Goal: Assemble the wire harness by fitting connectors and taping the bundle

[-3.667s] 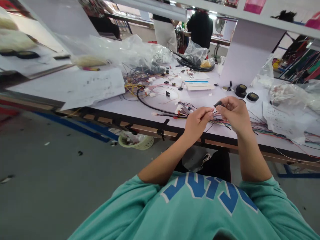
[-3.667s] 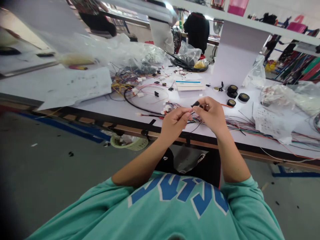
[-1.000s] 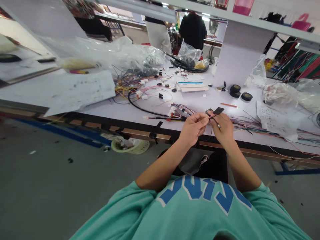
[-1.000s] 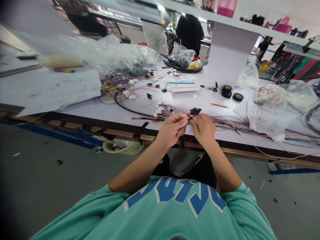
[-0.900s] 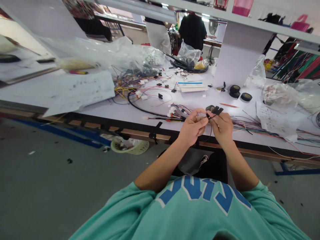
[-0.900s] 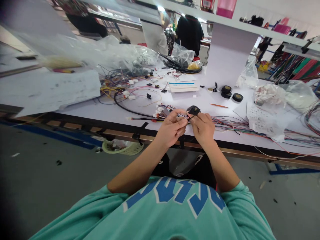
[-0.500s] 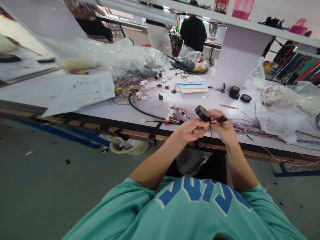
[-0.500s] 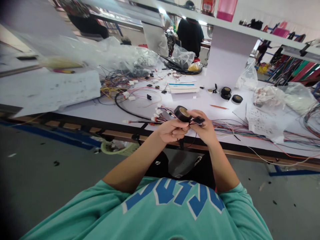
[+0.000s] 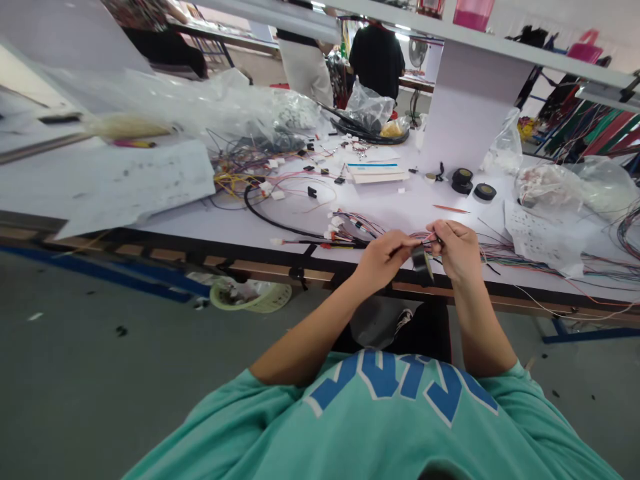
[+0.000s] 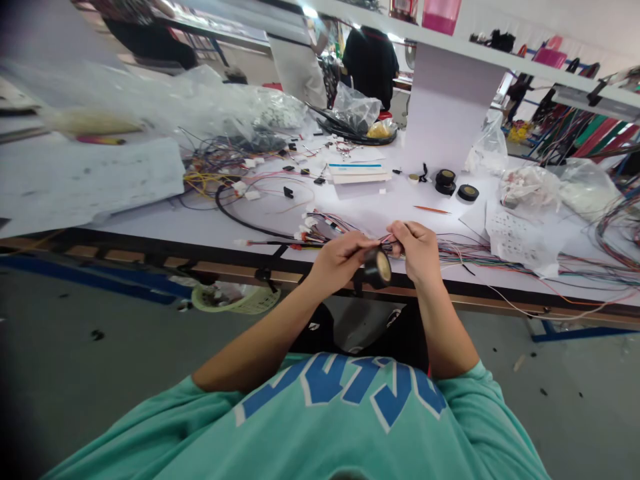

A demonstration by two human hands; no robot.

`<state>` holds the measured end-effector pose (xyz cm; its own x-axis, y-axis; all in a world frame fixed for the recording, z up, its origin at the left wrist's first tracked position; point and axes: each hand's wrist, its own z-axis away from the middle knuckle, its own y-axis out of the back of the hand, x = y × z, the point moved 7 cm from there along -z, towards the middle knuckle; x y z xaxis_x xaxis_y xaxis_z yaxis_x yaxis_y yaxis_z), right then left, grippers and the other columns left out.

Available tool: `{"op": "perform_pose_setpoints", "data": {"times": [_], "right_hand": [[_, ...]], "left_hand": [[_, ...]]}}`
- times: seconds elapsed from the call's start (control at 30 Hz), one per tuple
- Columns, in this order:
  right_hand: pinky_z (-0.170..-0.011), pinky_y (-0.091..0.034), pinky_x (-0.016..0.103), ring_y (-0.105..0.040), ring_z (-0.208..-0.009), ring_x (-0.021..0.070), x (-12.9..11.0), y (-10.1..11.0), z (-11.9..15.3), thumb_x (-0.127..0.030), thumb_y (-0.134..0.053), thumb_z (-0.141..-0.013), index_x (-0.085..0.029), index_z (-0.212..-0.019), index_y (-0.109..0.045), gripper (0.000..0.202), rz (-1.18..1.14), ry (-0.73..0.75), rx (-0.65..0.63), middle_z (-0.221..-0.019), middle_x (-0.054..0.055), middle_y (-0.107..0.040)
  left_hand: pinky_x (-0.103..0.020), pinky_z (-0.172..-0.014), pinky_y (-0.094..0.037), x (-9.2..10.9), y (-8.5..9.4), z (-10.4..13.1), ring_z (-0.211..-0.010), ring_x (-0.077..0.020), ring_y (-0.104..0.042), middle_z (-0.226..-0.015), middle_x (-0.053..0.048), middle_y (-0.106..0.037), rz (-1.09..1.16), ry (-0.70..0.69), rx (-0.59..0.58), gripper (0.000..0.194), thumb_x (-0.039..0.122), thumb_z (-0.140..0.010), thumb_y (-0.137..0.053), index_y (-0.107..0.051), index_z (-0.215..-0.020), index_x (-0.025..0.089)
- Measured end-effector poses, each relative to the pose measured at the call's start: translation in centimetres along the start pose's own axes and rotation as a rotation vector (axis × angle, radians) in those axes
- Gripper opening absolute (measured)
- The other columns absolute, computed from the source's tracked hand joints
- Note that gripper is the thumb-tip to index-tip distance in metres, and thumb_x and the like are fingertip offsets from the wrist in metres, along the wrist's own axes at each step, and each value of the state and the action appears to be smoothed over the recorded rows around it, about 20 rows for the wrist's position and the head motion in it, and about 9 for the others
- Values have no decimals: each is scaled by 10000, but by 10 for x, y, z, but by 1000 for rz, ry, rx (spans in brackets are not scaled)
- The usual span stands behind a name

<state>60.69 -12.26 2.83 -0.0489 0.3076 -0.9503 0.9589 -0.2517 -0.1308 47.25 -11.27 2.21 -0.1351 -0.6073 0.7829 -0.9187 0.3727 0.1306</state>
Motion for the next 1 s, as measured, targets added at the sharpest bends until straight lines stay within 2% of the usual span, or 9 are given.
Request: {"op": "perform_pose_setpoints", "data": {"times": [0.07, 0.13, 0.2, 0.33, 0.4, 0.6, 0.77, 0.9, 1.0], "right_hand": [[-342, -317, 175, -389, -360, 29, 5, -2, -1, -478, -697, -606, -160, -589, -615, 329, -63, -51, 10, -472, -47, -516], [-341, -323, 173, -396, -363, 29, 5, -3, 0, -494, -698, -597, -163, -592, -614, 342, -84, -61, 22, -479, -49, -520], [-361, -349, 177, -422, -380, 33, 0, -3, 2, -484, -694, -613, -165, -614, -629, 325, -34, -8, 12, -504, -46, -541], [-421, -398, 191, -475, -434, 51, -17, -6, 8, -430, -661, -691, -177, -678, -670, 254, 211, 154, -62, -529, -42, -566], [-418, -388, 191, -469, -435, 53, -22, -6, 9, -425, -650, -712, -183, -675, -670, 245, 280, 174, -76, -509, -48, -548], [-366, -330, 186, -400, -379, 36, -17, -10, 5, -473, -680, -672, -172, -596, -623, 316, 142, 69, -137, -471, -54, -503], [-392, -358, 190, -418, -409, 42, -1, -18, 9, -487, -750, -562, -197, -777, -632, 380, -120, -38, -188, -518, -78, -500], [-411, -363, 194, -383, -400, 32, 6, -19, 15, -401, -761, -568, -191, -704, -605, 295, 6, 28, -113, -532, -80, -514], [-512, -440, 230, -494, -494, 72, 2, -15, 18, -379, -703, -649, -195, -703, -612, 212, 146, 140, -20, -599, -48, -581]], "left_hand": [[-269, -695, -462, 12, -1, 6, -731, -131, -566, -754, -48, -635, -213, -216, 5, 153, 147, -782, -490, -641, -777, 172], [-269, -712, -462, 18, -2, 13, -771, -141, -579, -807, -70, -646, -309, -316, 28, 203, 123, -788, -453, -646, -825, 171], [-258, -686, -452, 17, 0, 15, -743, -140, -574, -786, -61, -632, -311, -259, 51, 187, 142, -789, -459, -641, -812, 177], [-224, -574, -394, 4, 5, 10, -564, -111, -477, -611, 26, -513, -183, 69, 108, 68, 242, -753, -559, -603, -784, 200], [-221, -572, -374, 4, 6, 6, -537, -107, -443, -576, 41, -485, -171, 142, 112, 52, 257, -741, -574, -586, -735, 207], [-240, -663, -372, 10, 4, -2, -650, -149, -507, -648, -10, -572, -368, 77, 43, 67, 226, -728, -572, -590, -665, 214], [-248, -631, -339, 13, 7, -3, -646, -156, -515, -656, -37, -589, -487, -12, 73, 154, 279, -779, -511, -581, -657, 214], [-254, -602, -326, 9, 4, -3, -586, -145, -487, -602, -35, -571, -555, 7, 103, 182, 292, -775, -509, -569, -627, 204], [-259, -657, -377, 6, 2, 1, -653, -151, -531, -668, -39, -610, -437, 72, 146, 135, 275, -774, -516, -578, -674, 208]]}}
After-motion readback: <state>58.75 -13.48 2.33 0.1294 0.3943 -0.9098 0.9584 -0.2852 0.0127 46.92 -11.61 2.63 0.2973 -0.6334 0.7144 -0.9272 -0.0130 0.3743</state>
